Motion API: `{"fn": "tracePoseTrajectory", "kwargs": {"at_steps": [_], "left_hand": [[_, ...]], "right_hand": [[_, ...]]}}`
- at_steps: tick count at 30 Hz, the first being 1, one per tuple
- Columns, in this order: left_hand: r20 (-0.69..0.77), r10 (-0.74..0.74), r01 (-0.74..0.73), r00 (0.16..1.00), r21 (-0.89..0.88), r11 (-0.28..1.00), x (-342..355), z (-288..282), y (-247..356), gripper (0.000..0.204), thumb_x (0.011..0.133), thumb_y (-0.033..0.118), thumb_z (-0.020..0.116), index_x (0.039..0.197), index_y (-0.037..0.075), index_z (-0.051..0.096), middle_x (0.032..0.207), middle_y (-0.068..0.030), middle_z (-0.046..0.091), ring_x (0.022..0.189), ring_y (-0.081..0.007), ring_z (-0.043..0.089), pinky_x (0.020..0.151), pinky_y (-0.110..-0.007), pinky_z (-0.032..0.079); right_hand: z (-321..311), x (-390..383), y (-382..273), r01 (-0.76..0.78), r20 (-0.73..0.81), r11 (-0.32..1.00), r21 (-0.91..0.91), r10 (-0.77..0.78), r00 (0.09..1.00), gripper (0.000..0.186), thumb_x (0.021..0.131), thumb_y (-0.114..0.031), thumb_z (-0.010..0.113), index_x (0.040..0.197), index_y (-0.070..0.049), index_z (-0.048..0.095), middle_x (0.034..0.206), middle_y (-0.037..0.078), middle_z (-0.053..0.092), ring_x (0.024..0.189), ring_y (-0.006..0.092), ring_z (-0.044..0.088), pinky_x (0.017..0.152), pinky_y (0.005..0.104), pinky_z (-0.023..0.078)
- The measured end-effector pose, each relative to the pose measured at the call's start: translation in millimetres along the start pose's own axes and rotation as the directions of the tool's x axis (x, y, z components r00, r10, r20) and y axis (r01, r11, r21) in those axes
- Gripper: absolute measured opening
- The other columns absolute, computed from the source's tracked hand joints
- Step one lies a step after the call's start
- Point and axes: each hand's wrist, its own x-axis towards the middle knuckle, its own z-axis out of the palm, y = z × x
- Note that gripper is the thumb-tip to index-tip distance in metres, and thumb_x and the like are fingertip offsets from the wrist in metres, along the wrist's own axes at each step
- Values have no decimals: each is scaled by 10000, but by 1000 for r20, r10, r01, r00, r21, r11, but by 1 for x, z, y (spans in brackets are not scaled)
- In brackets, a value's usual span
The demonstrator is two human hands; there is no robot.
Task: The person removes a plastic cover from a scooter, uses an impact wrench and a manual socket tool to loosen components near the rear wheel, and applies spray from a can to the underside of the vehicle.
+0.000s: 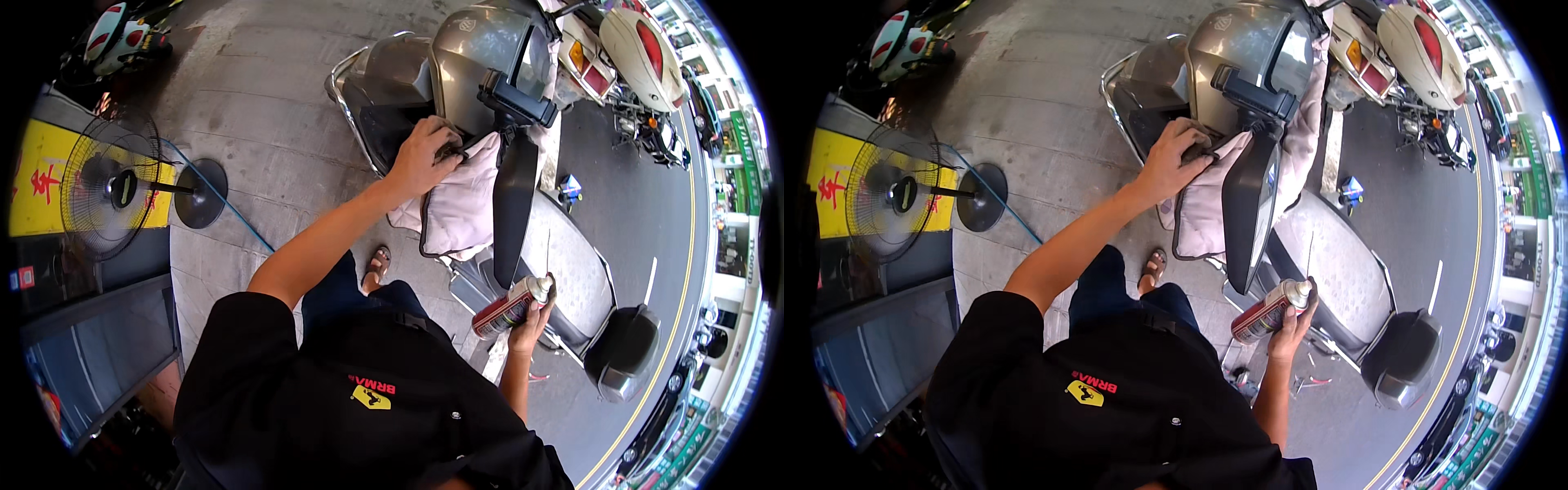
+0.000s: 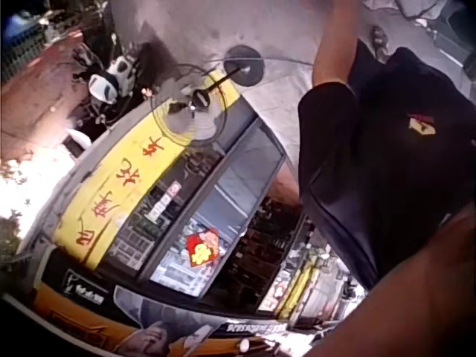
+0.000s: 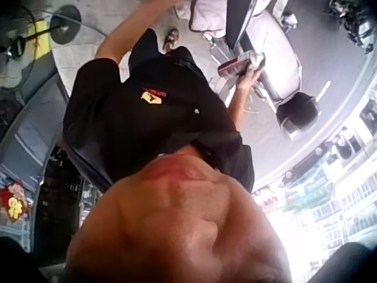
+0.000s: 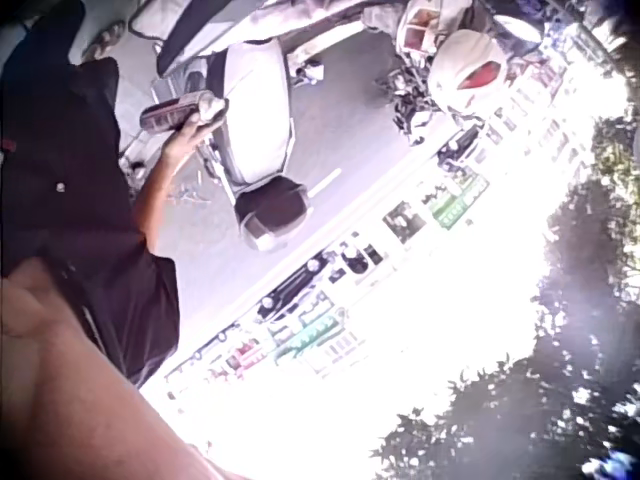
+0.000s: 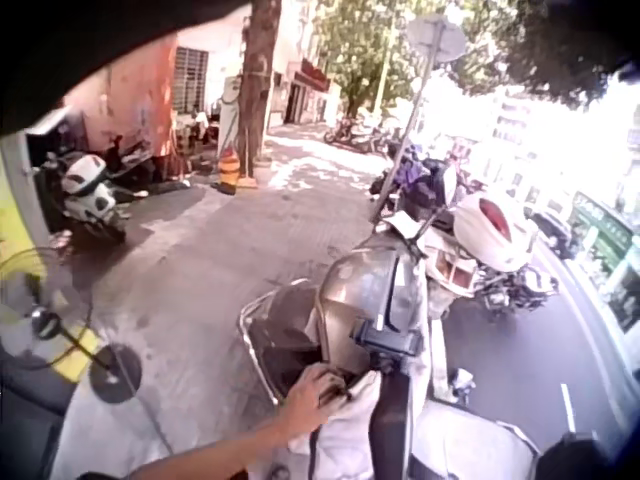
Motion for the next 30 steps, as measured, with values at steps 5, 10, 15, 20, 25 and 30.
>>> {"fn": "tracePoseTrajectory", "kwargs": {"at_steps": [5, 10, 15, 20, 25, 30], "left_hand": [[153, -74, 108, 985, -226, 968, -23, 15, 25, 357, 792, 174, 689, 1094, 2, 609, 1079, -172, 599, 1035, -349, 581, 882, -375, 467], [518, 254, -131, 817, -263, 956, 21, -27, 0, 423, 785, 163, 689, 1177, 32, 599, 1178, -163, 587, 1081, -355, 567, 900, -402, 475], [704, 633, -520, 321, -427, 739, 82, -40, -14, 464, 747, 115, 699, 1195, 57, 595, 1256, -139, 552, 1101, -322, 558, 936, -400, 475], [774, 621, -702, -125, -511, 496, 138, -24, 8, 405, 766, 83, 655, 1167, 60, 604, 1241, -131, 554, 1054, -313, 563, 928, -406, 475], [848, 420, -657, -322, -520, 546, 166, -2, 46, 407, 862, 84, 566, 1266, 39, 555, 1227, -178, 592, 1153, -358, 538, 994, -408, 430], [890, 70, -179, -450, -167, 969, 191, 3, 67, 599, 988, 361, 499, 1423, -34, 383, 1402, -195, 471, 1332, -253, 413, 1122, -340, 269]], "right_hand": [[24, -16, -28, -79, -222, 997, -12, 74, 972, 839, 853, -522, 595, 1431, 23, 324, 1320, 157, 457, 1207, 251, 450, 1051, 373, 323], [89, -54, -26, -76, -475, 997, -17, 58, 878, 762, 882, -454, 527, 1428, 41, 332, 1399, 185, 405, 1299, 267, 390, 1106, 386, 259], [172, -102, -50, -101, -665, 958, 269, 260, 700, 872, 836, -536, 577, 1442, 31, 312, 1385, 180, 428, 1272, 255, 438, 1081, 384, 312], [247, -137, -71, -103, -743, 967, 235, 247, 622, 893, 812, -550, 583, 1429, 44, 329, 1338, 201, 478, 1251, 272, 463, 1086, 389, 307], [309, -145, -65, 16, -742, 935, 353, 270, 613, 813, 825, -473, 571, 1408, 51, 355, 1317, 204, 507, 1255, 270, 469, 1072, 379, 325], [368, -109, -68, 201, -787, 935, 290, 114, 607, 707, 861, -426, 553, 1380, 35, 416, 1345, 196, 501, 1266, 286, 468, 1080, 379, 321]]}}
